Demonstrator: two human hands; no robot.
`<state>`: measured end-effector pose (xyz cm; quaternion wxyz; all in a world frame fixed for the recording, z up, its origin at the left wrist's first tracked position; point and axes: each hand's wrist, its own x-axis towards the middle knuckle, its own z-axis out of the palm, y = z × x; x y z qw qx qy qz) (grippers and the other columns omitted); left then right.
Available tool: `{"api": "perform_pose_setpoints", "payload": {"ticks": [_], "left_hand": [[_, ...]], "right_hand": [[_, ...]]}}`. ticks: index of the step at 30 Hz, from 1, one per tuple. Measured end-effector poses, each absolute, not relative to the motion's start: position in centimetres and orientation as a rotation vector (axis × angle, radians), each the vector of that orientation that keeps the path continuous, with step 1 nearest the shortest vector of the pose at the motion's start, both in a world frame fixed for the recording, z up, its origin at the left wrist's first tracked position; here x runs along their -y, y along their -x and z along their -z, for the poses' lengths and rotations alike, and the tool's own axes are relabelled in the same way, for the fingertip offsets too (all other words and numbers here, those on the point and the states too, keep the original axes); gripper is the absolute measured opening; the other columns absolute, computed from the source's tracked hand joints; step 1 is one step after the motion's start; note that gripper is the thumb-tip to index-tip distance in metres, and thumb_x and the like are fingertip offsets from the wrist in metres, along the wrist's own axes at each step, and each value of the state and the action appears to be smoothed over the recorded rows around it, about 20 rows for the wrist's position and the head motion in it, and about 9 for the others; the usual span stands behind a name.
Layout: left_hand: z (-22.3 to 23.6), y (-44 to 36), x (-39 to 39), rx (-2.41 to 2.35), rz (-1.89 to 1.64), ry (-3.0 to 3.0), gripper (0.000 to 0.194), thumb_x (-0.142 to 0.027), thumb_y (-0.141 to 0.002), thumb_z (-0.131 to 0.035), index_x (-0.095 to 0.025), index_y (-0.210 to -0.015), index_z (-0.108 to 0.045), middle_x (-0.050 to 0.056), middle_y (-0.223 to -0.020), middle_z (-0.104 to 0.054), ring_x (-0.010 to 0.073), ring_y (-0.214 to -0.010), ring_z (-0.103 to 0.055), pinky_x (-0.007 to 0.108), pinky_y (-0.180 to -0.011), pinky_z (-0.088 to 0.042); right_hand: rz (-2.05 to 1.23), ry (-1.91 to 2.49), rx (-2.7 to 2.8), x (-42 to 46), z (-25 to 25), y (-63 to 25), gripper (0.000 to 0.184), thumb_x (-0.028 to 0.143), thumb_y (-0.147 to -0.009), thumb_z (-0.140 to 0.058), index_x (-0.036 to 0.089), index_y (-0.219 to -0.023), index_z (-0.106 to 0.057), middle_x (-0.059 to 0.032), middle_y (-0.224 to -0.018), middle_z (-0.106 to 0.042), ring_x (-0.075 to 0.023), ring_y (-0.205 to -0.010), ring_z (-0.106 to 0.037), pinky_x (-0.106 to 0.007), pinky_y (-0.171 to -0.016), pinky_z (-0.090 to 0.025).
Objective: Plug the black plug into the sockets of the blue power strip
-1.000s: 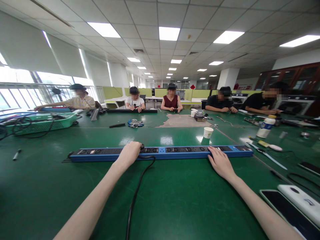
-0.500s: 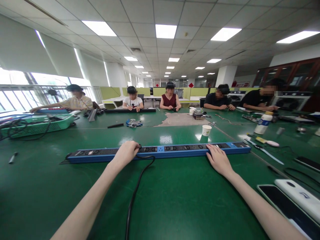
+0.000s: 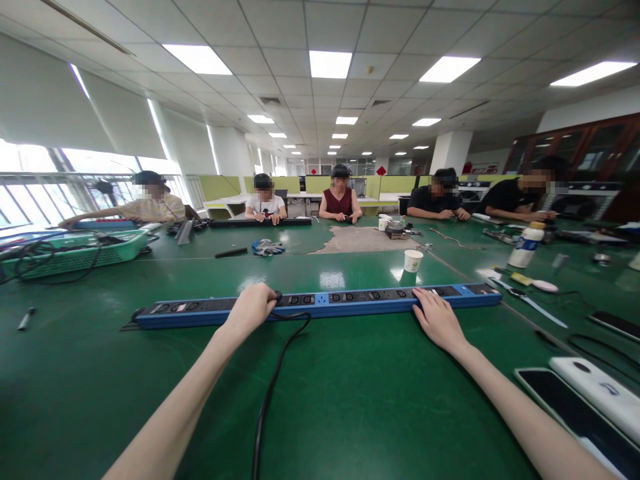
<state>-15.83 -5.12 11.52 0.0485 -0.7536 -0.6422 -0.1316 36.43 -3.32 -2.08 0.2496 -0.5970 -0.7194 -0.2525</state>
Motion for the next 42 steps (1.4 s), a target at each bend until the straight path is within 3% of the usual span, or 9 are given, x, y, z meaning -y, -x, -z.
{"api": "perform_pose_setpoints", "payload": {"ticks": [7, 14, 25, 34, 42], "left_hand": [[-11.0, 15.6, 4.5, 1.893, 0.363, 2.385, 0.029, -0.025, -0.093, -0.059, -0.021, -0.106, -0.084, 0.014, -0.099, -0.080, 0.0278, -0.104, -0.074, 0.030, -0.090, -0.053], [-10.3, 14.9, 4.4, 1.869, 0.273, 2.321, 0.028, -0.029, -0.095, -0.056, -0.021, -0.095, -0.082, 0.013, -0.092, -0.078, 0.0267, -0.092, -0.074, 0.031, -0.082, -0.052], [-8.7, 14.8, 3.0, 2.102, 0.465, 2.072, 0.024, -0.039, -0.093, -0.061, -0.020, -0.104, -0.070, 0.010, -0.094, -0.076, 0.0266, -0.091, -0.072, 0.029, -0.075, -0.049], [-13.5, 11.7, 6.3, 1.741, 1.173, 2.177, 0.041, -0.046, -0.100, -0.055, -0.020, -0.131, -0.065, 0.005, -0.099, -0.079, 0.0200, -0.086, -0.075, 0.027, -0.078, -0.052], [-8.0, 5.5, 4.6, 1.816, 0.817, 2.351, 0.040, -0.035, -0.104, -0.052, -0.018, -0.136, -0.068, 0.014, -0.119, -0.077, 0.0254, -0.108, -0.073, 0.031, -0.094, -0.052]], "right_hand": [[0.696, 1.641, 1.965, 3.2, 2.1, -36.5, 0.053, 0.037, -0.104, -0.035, 0.022, -0.153, -0.050, -0.0099, -0.154, -0.056, -0.0297, -0.139, -0.050, -0.047, -0.112, -0.040], [0.692, 1.629, 1.958, 3.5, 2.0, -36.2, 0.054, 0.037, -0.104, -0.036, 0.022, -0.155, -0.048, -0.0106, -0.153, -0.056, -0.0294, -0.139, -0.050, -0.047, -0.113, -0.039], [0.686, 1.645, 1.959, 3.4, 1.9, -36.3, 0.054, 0.036, -0.104, -0.036, 0.023, -0.154, -0.048, -0.0096, -0.154, -0.056, -0.0290, -0.140, -0.050, -0.046, -0.113, -0.039], [0.666, 1.622, 1.953, 3.4, 1.8, -36.2, 0.055, 0.037, -0.104, -0.034, 0.024, -0.155, -0.048, -0.0106, -0.152, -0.057, -0.0306, -0.139, -0.050, -0.049, -0.112, -0.039], [0.669, 1.623, 1.956, 3.4, 1.8, -36.3, 0.051, 0.036, -0.105, -0.034, 0.022, -0.150, -0.052, -0.0112, -0.151, -0.057, -0.0294, -0.138, -0.051, -0.047, -0.112, -0.039]]}}
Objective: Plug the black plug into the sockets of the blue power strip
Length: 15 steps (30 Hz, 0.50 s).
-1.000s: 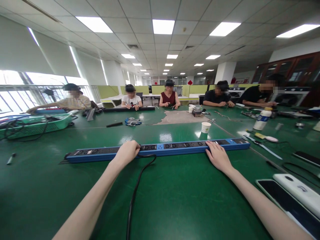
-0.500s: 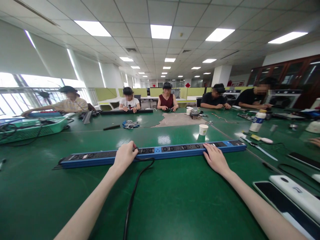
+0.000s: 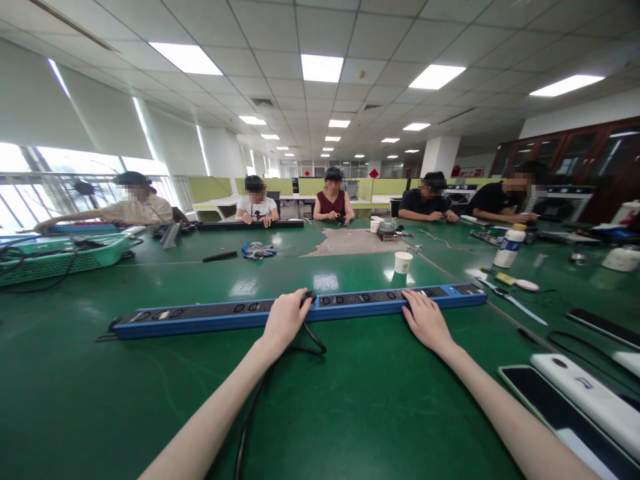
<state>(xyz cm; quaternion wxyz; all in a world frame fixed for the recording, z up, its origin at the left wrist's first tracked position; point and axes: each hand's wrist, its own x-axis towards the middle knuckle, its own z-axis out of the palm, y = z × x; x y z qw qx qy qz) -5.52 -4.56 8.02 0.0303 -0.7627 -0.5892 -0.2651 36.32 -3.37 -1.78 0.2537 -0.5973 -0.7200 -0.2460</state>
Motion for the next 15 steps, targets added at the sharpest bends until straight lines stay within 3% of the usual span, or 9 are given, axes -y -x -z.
{"api": "perform_pose_setpoints", "payload": {"ticks": [5, 15], "left_hand": [[-7.9, 4.6, 4.1, 1.851, 0.632, 2.345, 0.034, -0.033, -0.105, -0.048, -0.019, -0.120, -0.076, 0.014, -0.112, -0.078, 0.0265, -0.108, -0.073, 0.031, -0.094, -0.050], [-9.0, 2.3, 4.2, 1.857, 0.377, 2.258, 0.036, -0.028, -0.104, -0.042, -0.015, -0.100, -0.076, 0.018, -0.099, -0.075, 0.0285, -0.097, -0.074, 0.035, -0.086, -0.053]], "right_hand": [[0.679, 1.615, 1.951, 3.4, 1.8, -36.4, 0.051, 0.036, -0.104, -0.035, 0.022, -0.151, -0.051, -0.0115, -0.151, -0.058, -0.0290, -0.138, -0.051, -0.047, -0.113, -0.038], [0.671, 1.619, 1.948, 3.6, 1.7, -36.4, 0.053, 0.034, -0.103, -0.036, 0.022, -0.153, -0.049, -0.0114, -0.152, -0.057, -0.0290, -0.140, -0.050, -0.048, -0.115, -0.037]]}}
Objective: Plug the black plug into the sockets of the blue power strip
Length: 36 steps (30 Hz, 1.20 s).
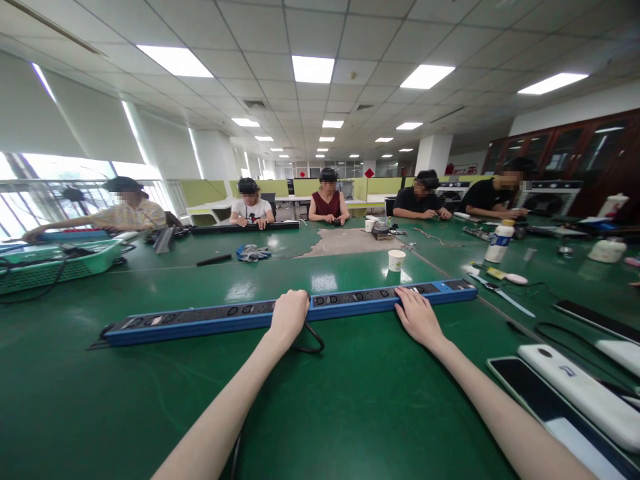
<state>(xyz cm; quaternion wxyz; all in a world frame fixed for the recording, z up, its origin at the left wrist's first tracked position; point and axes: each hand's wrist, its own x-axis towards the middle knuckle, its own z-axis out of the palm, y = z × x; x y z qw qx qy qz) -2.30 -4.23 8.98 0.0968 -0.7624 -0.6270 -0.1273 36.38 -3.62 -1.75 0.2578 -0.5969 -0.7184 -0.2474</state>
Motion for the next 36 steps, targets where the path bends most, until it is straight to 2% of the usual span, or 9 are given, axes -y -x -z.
{"api": "perform_pose_setpoints", "payload": {"ticks": [8, 17, 26, 30, 36], "left_hand": [[-8.9, -0.7, 4.6, 1.873, 0.386, 2.198, 0.035, -0.020, -0.102, -0.039, -0.013, -0.103, -0.073, 0.019, -0.101, -0.072, 0.0301, -0.097, -0.073, 0.038, -0.083, -0.053], [-9.2, 0.4, 4.2, 2.004, 0.457, 2.140, 0.034, -0.031, -0.102, -0.045, -0.016, -0.108, -0.075, 0.018, -0.105, -0.073, 0.0285, -0.101, -0.072, 0.036, -0.086, -0.052], [-9.3, 1.8, 3.0, 2.107, 0.474, 2.041, 0.032, -0.039, -0.098, -0.052, -0.016, -0.106, -0.074, 0.019, -0.107, -0.074, 0.0321, -0.101, -0.073, 0.039, -0.084, -0.054], [-9.2, 4.5, 2.4, 2.265, 0.526, 2.049, 0.037, -0.046, -0.096, -0.060, -0.018, -0.113, -0.076, 0.019, -0.109, -0.075, 0.0292, -0.102, -0.073, 0.034, -0.084, -0.054], [-9.9, 4.3, 2.6, 2.125, 0.626, 2.184, 0.032, -0.045, -0.093, -0.065, -0.022, -0.109, -0.081, 0.017, -0.104, -0.077, 0.0281, -0.104, -0.073, 0.032, -0.089, -0.053]], "right_hand": [[0.679, 1.604, 1.936, 3.7, 1.9, -36.5, 0.052, 0.034, -0.104, -0.035, 0.023, -0.153, -0.049, -0.0108, -0.152, -0.057, -0.0293, -0.139, -0.050, -0.048, -0.115, -0.036], [0.660, 1.568, 1.926, 3.9, 1.9, -36.8, 0.052, 0.034, -0.104, -0.035, 0.025, -0.155, -0.046, -0.0105, -0.151, -0.058, -0.0301, -0.137, -0.052, -0.049, -0.112, -0.039], [0.671, 1.563, 1.922, 3.8, 2.0, -36.9, 0.051, 0.032, -0.105, -0.035, 0.024, -0.154, -0.047, -0.0116, -0.150, -0.058, -0.0303, -0.137, -0.052, -0.049, -0.113, -0.037], [0.669, 1.588, 1.941, 3.9, 1.7, -36.9, 0.050, 0.032, -0.105, -0.036, 0.024, -0.153, -0.048, -0.0116, -0.151, -0.058, -0.0300, -0.137, -0.051, -0.048, -0.112, -0.038], [0.662, 1.582, 1.935, 4.1, 1.4, -36.8, 0.048, 0.031, -0.105, -0.036, 0.023, -0.149, -0.051, -0.0115, -0.149, -0.059, -0.0293, -0.136, -0.052, -0.047, -0.111, -0.038]]}}
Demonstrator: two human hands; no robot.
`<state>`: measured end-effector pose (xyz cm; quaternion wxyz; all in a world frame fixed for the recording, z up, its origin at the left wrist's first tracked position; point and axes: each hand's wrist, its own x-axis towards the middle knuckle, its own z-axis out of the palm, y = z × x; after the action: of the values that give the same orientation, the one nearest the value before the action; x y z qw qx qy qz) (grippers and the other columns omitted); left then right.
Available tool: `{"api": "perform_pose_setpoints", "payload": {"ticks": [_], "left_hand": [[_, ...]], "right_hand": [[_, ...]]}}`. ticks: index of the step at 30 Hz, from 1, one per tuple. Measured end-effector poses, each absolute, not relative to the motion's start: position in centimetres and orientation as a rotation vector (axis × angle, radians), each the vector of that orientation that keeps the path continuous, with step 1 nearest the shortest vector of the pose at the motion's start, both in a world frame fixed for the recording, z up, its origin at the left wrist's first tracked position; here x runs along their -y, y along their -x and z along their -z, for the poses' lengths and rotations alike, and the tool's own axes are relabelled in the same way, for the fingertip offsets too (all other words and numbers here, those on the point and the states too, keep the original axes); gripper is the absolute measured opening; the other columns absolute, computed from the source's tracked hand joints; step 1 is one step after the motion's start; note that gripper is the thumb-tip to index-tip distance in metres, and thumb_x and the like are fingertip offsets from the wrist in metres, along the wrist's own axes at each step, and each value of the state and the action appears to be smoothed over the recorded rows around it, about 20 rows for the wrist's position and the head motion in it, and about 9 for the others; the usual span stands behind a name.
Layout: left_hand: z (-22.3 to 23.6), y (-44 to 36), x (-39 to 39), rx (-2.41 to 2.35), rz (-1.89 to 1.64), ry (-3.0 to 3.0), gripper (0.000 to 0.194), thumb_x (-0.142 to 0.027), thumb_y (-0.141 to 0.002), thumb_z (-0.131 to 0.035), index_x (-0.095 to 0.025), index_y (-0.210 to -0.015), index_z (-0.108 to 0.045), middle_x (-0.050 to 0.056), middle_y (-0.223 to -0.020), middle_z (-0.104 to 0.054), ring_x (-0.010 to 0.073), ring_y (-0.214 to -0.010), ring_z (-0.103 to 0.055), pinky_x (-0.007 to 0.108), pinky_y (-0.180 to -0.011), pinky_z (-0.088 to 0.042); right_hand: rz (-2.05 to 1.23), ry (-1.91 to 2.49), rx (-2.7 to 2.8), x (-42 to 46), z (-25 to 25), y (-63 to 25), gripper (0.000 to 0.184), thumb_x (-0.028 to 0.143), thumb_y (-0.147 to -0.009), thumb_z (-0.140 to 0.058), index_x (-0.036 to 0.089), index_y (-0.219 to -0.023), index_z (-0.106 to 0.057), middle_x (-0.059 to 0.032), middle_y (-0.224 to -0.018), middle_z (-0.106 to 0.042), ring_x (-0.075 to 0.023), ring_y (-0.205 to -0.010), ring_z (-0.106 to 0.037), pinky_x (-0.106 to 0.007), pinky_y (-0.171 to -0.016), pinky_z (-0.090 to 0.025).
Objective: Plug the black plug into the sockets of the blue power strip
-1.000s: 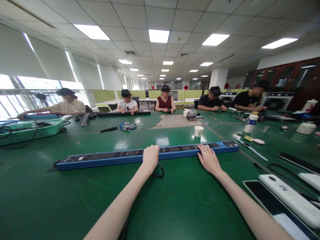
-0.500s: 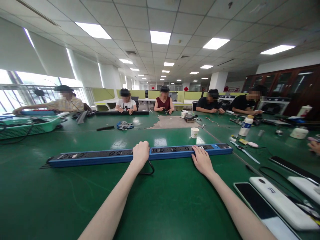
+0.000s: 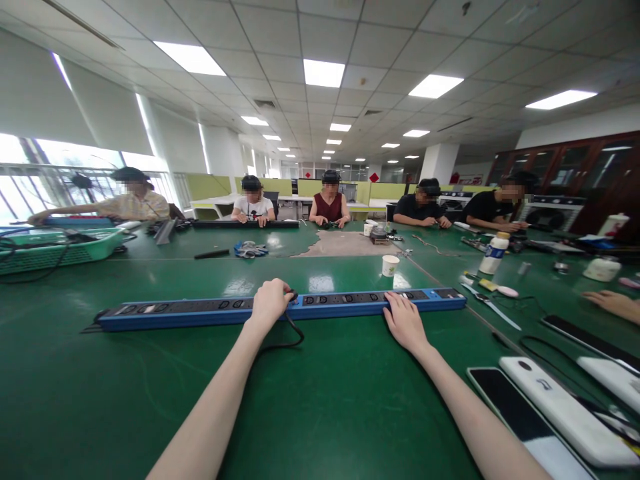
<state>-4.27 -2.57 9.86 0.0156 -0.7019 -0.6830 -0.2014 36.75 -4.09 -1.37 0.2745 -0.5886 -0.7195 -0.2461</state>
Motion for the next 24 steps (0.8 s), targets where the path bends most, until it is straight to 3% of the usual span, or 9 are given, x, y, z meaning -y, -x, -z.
{"api": "perform_pose_setpoints", "payload": {"ticks": [9, 24], "left_hand": [[-9.9, 1.5, 3.1, 2.069, 0.566, 2.134, 0.028, -0.035, -0.095, -0.062, -0.020, -0.108, -0.082, 0.017, -0.104, -0.077, 0.0289, -0.103, -0.073, 0.034, -0.089, -0.054], [-9.3, 2.7, 2.1, 2.167, 0.547, 2.093, 0.026, -0.036, -0.093, -0.064, -0.020, -0.106, -0.080, 0.017, -0.103, -0.076, 0.0297, -0.102, -0.074, 0.035, -0.088, -0.054]], "right_hand": [[0.650, 1.629, 1.935, 4.1, 1.5, -36.5, 0.049, 0.031, -0.105, -0.037, 0.021, -0.150, -0.053, -0.0113, -0.152, -0.057, -0.0289, -0.138, -0.050, -0.046, -0.115, -0.034], [0.630, 1.617, 1.939, 3.9, 1.6, -36.8, 0.049, 0.031, -0.105, -0.036, 0.021, -0.150, -0.052, -0.0117, -0.152, -0.057, -0.0292, -0.138, -0.049, -0.046, -0.115, -0.033]]}}
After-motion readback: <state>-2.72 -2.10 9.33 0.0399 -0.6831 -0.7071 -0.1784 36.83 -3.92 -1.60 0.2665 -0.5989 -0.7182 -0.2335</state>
